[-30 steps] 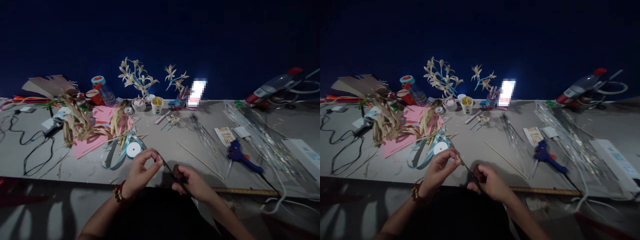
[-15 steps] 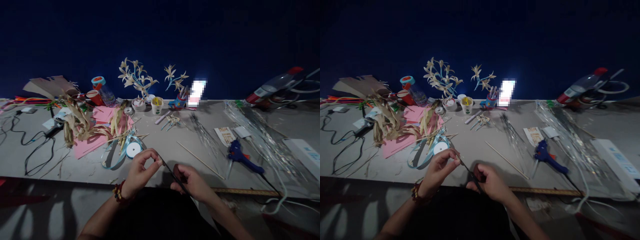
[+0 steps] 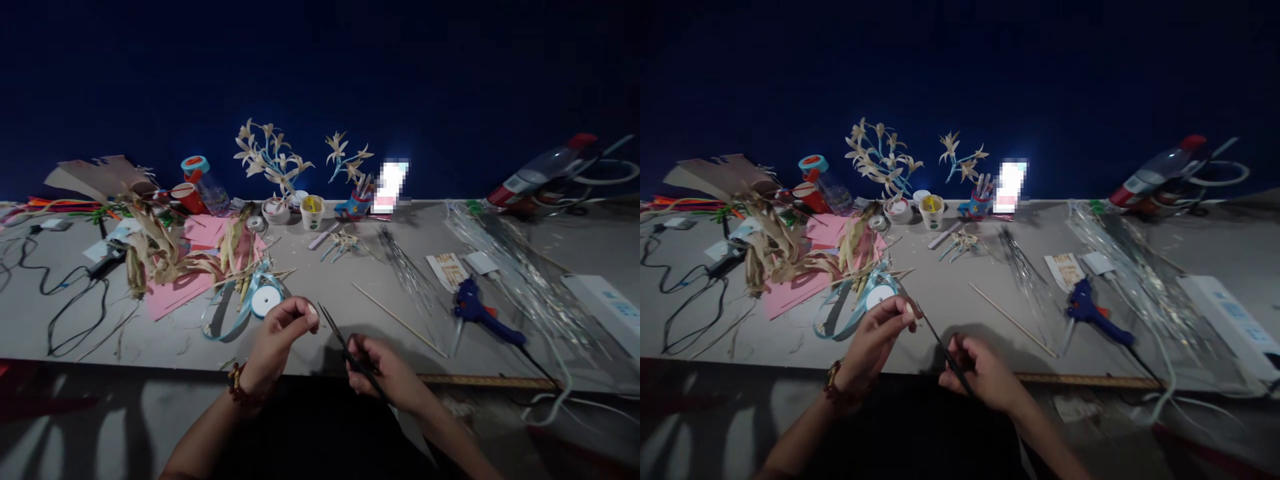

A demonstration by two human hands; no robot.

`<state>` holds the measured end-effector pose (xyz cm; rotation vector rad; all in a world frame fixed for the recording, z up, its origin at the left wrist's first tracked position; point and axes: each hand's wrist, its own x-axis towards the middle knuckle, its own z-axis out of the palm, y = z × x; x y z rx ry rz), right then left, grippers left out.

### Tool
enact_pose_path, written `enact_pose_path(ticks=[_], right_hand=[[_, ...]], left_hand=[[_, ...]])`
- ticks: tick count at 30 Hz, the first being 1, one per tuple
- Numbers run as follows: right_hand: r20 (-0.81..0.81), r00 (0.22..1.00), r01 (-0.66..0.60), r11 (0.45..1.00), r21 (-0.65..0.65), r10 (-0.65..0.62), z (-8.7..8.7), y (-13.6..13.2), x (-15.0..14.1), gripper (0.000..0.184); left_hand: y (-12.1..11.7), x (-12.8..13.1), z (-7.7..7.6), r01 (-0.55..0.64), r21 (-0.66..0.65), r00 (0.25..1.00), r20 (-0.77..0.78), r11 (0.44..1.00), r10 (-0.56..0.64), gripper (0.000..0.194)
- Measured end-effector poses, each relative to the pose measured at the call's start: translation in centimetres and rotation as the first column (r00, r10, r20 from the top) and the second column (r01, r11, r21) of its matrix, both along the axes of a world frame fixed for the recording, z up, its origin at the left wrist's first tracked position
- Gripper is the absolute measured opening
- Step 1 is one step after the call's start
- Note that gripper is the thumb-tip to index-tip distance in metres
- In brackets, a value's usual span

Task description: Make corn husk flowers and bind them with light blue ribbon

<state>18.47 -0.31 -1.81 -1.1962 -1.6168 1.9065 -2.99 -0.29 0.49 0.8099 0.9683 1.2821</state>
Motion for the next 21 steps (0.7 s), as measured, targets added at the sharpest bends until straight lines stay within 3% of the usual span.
enact_pose_path(ticks=[11,21], right_hand=[[0.038,0.999,0.023,1.000,0.021,-0.024,0.19,-0.24,-0.76,0.047],[0.062,0.997,0.036,0.998,0.042,-0.038,0.33,-0.32,-1.00,0.044]], left_hand=[[-0.07,0.80,0.47,-0.049,-0.075,0.987,0.146,0.996,0.060,0.017],[-0.06,0.96,0.52,-0.067,-0.088,0.985,0.155,0.994,0.080,0.020]])
